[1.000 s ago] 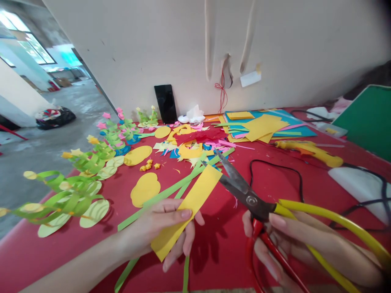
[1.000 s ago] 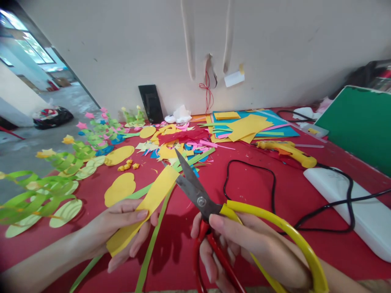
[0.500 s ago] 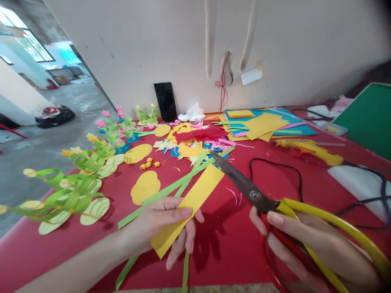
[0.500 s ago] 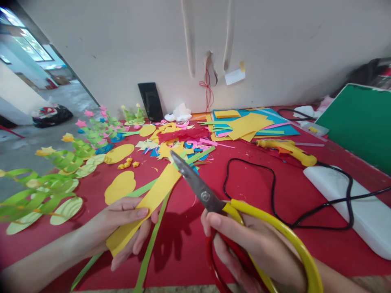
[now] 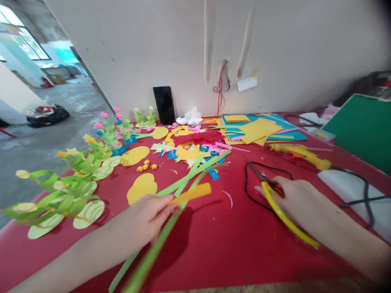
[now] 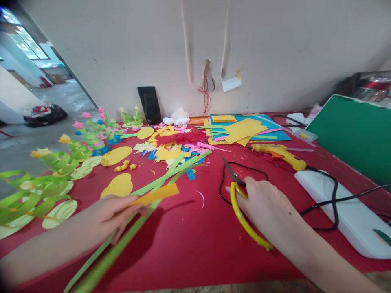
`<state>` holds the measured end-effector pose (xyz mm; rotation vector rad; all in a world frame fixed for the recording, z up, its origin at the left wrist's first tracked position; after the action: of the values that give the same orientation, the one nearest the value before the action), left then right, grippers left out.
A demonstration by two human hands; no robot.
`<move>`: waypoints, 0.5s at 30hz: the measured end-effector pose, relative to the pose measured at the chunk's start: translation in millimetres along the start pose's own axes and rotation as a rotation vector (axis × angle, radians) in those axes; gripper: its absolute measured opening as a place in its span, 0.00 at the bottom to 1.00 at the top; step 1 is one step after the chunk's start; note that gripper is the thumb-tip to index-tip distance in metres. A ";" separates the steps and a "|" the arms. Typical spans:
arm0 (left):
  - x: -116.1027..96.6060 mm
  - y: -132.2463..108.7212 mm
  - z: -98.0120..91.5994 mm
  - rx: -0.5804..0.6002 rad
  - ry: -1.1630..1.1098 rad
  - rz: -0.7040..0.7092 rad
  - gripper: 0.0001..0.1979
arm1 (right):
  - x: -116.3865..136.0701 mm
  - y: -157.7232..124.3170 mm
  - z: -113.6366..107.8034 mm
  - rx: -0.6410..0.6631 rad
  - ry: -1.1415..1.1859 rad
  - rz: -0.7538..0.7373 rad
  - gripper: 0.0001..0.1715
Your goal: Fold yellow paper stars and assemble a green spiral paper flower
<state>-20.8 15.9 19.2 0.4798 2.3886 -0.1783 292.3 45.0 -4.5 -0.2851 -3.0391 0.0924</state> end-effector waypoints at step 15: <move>8.4 9.2 13.7 -0.069 0.225 0.208 0.13 | -9.4 98.1 -61.8 -0.146 -0.117 0.081 0.14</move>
<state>-14.8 23.4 3.4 0.7455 2.5312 0.0542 325.2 142.6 49.5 -0.4290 -3.1555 -0.1123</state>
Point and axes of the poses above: each hand's wrist, its own y-axis towards the middle knuckle, its own z-axis out of the palm, x = y × z, the point moved 3 cm from there along y, towards the middle knuckle, and after that the axes turned 7 degrees about z, right-handed, at the moved point
